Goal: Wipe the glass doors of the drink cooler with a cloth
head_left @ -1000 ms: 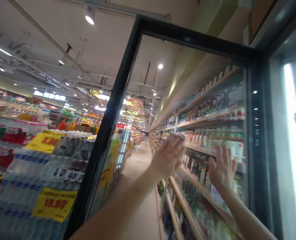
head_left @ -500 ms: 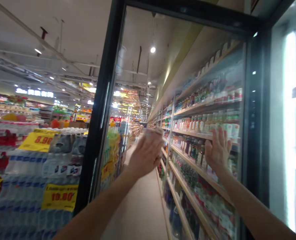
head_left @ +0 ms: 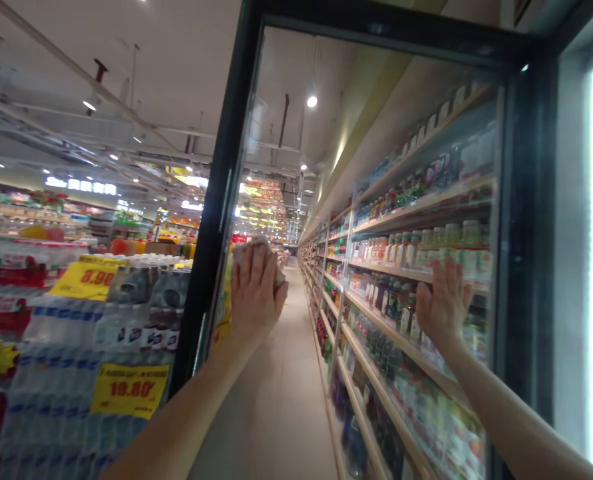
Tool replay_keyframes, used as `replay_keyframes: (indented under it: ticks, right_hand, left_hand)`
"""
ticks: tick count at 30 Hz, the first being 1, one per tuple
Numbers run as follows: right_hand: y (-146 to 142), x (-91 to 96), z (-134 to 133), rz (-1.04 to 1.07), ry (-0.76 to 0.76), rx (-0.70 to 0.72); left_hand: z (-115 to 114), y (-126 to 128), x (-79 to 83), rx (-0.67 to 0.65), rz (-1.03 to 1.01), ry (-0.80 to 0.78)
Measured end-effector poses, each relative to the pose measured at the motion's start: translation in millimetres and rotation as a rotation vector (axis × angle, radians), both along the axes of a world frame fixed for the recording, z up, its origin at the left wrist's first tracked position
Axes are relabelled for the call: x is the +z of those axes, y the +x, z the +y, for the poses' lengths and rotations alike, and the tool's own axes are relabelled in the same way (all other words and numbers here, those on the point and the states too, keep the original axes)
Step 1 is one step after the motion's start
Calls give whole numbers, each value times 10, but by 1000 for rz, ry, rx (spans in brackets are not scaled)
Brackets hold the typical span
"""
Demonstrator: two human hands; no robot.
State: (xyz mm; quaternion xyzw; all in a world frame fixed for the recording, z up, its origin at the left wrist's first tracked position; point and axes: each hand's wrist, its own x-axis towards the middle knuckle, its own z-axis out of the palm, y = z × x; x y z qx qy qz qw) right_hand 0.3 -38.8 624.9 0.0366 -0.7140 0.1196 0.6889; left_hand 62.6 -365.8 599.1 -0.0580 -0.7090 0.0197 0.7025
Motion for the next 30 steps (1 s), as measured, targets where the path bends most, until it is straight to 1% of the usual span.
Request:
replay_keyframes:
  ticks: [1,2,3,5,6,7,8,9,11,12,13,14,15,18,19,20,21,22,23,24,25,26,27,28,29,30]
  right_hand:
    - [3,3,-6,-5,0,-2]
    - [5,5,-11,-5,-2,-2]
    - [5,6,-15,-1,-3,-1]
    - [1,6,-20,15,-2,5]
    - [-3,4,-20,22,-1,9]
    - [-7,2,-19,24,-3,13]
    - [-11,0,-18,22,-3,17]
    - [-14,-2,-15,20,-1,19]
    - [-21,-5,-6,20,5,18]
    - [-25,-6,-1,21,6,18]
    - [-30,-6,4,25,7,19]
    - [-34,-6,9,32,9,18]
    - [-39,-7,14,39,11,18]
    - [-48,-12,21,60,20,13]
    - [-50,-16,23,65,25,11]
    - [-51,-19,24,68,25,9]
    - [-53,-22,25,72,23,7]
    - [-54,-25,27,78,23,6]
    - [-54,-27,29,82,25,5]
    - [-55,-29,30,87,27,5]
    - [-55,-29,31,90,29,6]
    - [-54,-29,30,93,33,7]
    - [-53,-29,29,95,38,7]
    - [-52,-30,26,100,38,6]
    - [-51,-30,23,105,40,4]
    - [-51,-32,20,112,45,1]
  left_hand:
    - [-4,-8,17,7,6,24]
    - [27,-17,-12,-7,0,-44]
    - [84,-28,-78,-37,-18,-191]
    - [225,-54,-240,-123,-55,-558]
    - [280,-69,-290,-160,-64,-695]
    - [311,-84,-295,-183,-70,-761]
    - [317,-97,-252,-186,-71,-743]
    - [304,-107,-166,-170,-58,-645]
    - [268,-118,60,-108,-12,-344]
    - [269,-120,155,-80,4,-219]
    - [296,-122,211,-65,11,-163]
    - [351,-124,223,-68,7,-193]
    - [428,-126,194,-89,-9,-304]
    - [677,-152,40,-176,-61,-746]
    - [720,-166,42,-192,-63,-833]
    - [730,-179,100,-196,-61,-868]
    - [705,-187,213,-189,-60,-849]
    - [651,-187,372,-173,-57,-780]
    - [580,-179,556,-154,-52,-672]
    - [504,-166,737,-131,-46,-531]
    - [441,-151,889,-112,-35,-393]
    - [402,-138,992,-97,-21,-277]
    - [396,-129,1032,-87,-6,-200]
    - [426,-127,1009,-84,7,-179]
    - [486,-132,936,-89,12,-217]
    - [566,-141,832,-102,11,-306]
